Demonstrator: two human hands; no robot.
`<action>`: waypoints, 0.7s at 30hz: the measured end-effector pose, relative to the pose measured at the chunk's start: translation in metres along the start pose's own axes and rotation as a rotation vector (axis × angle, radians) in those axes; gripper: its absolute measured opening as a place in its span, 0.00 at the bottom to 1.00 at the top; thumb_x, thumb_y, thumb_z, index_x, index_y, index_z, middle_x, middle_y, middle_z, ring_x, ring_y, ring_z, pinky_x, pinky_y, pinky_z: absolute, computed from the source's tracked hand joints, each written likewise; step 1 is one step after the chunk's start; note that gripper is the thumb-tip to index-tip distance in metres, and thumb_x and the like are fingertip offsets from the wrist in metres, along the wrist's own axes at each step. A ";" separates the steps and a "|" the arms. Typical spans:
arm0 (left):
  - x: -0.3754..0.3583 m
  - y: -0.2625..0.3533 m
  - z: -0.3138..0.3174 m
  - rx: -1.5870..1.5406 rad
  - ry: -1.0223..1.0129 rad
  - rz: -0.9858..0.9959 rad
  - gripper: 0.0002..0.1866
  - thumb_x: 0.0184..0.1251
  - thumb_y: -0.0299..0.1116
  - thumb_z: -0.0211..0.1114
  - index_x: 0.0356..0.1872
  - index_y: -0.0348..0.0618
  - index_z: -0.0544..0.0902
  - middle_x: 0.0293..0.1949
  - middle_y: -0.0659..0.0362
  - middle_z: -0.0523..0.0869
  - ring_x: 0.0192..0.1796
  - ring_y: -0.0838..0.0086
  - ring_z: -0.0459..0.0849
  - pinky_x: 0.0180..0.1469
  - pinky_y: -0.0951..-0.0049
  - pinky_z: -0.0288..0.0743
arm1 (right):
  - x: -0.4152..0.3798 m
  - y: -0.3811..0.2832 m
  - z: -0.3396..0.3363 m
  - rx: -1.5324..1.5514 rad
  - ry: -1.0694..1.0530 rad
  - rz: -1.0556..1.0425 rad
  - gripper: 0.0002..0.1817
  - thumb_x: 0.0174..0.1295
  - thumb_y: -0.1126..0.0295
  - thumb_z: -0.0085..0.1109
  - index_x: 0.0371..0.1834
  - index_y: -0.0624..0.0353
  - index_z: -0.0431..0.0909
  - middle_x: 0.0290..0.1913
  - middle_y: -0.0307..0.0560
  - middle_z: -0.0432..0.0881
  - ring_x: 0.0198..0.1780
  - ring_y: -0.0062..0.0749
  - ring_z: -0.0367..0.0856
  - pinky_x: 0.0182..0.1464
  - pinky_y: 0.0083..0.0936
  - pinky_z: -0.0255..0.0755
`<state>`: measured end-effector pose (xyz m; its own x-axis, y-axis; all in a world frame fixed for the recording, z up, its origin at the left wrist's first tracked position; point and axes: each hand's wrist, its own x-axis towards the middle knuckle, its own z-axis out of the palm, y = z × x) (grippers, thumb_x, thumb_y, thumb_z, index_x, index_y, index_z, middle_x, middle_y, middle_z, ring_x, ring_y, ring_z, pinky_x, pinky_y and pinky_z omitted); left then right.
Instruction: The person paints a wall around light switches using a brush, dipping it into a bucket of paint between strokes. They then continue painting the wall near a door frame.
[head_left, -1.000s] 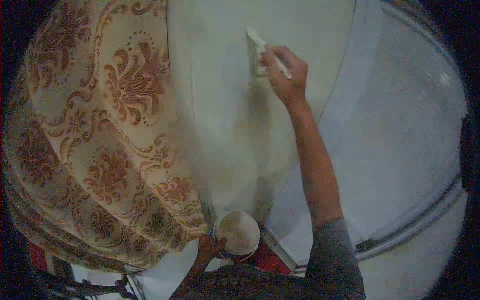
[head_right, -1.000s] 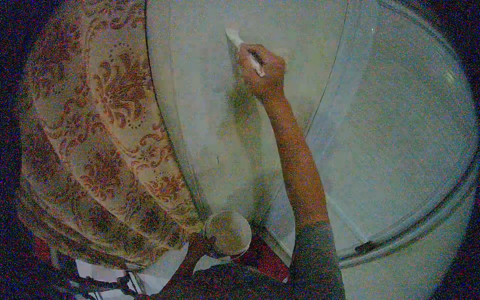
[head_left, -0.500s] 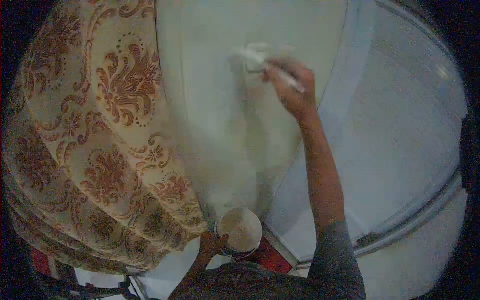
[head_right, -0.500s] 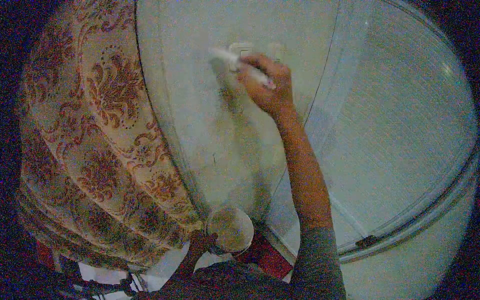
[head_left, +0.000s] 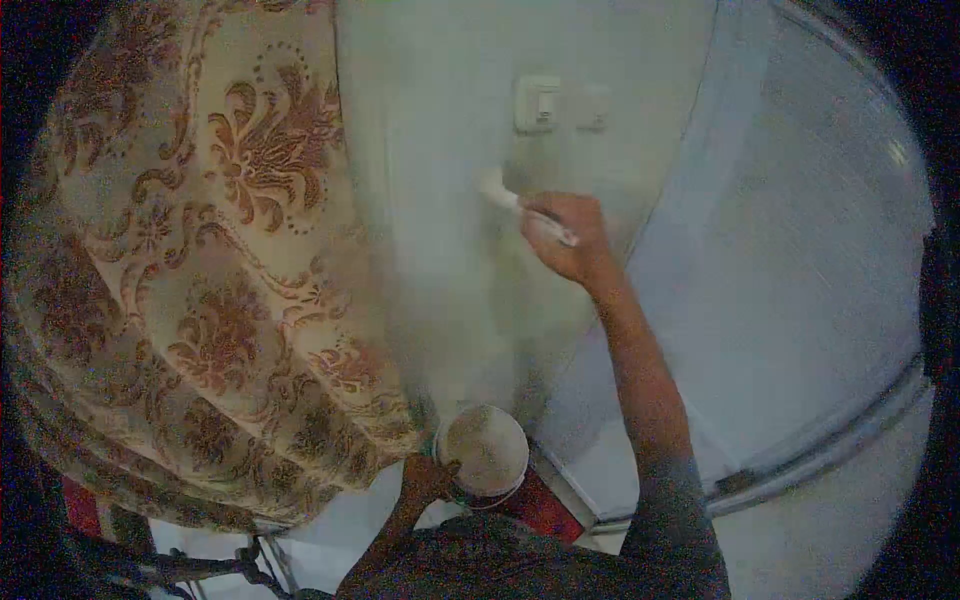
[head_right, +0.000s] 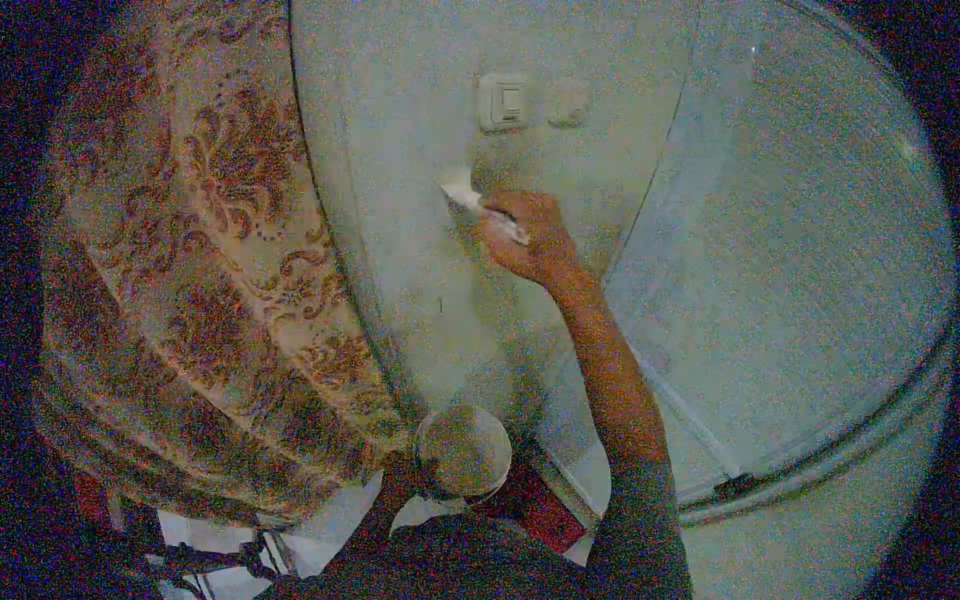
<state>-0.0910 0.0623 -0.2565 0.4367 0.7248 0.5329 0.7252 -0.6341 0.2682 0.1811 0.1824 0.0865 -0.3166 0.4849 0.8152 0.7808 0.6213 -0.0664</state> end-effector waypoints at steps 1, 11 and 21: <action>0.008 0.000 -0.005 -0.141 -0.275 -0.266 0.23 0.54 0.51 0.64 0.13 0.40 0.81 0.12 0.51 0.79 0.21 0.59 0.81 0.32 0.61 0.75 | 0.007 -0.011 -0.014 -0.037 0.033 -0.019 0.11 0.51 0.70 0.60 0.37 0.61 0.80 0.28 0.50 0.82 0.28 0.36 0.82 0.32 0.28 0.73; 0.020 0.013 -0.024 -0.355 -0.293 -0.502 0.22 0.51 0.48 0.68 0.34 0.36 0.81 0.18 0.51 0.82 0.21 0.64 0.83 0.33 0.61 0.79 | 0.077 -0.011 -0.022 0.036 0.335 -0.298 0.15 0.49 0.64 0.63 0.37 0.61 0.78 0.31 0.54 0.81 0.31 0.48 0.80 0.34 0.34 0.73; 0.023 0.016 -0.054 -0.682 -0.158 -0.595 0.29 0.52 0.43 0.68 0.51 0.36 0.72 0.30 0.47 0.84 0.28 0.60 0.85 0.32 0.63 0.80 | 0.014 -0.018 -0.038 0.004 -0.006 -0.196 0.13 0.50 0.70 0.61 0.39 0.62 0.80 0.32 0.53 0.83 0.31 0.39 0.82 0.37 0.32 0.74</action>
<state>-0.0974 0.0545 -0.1967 0.1963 0.9791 0.0526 0.4043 -0.1297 0.9054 0.1834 0.1544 0.1213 -0.4650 0.3581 0.8096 0.7020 0.7064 0.0907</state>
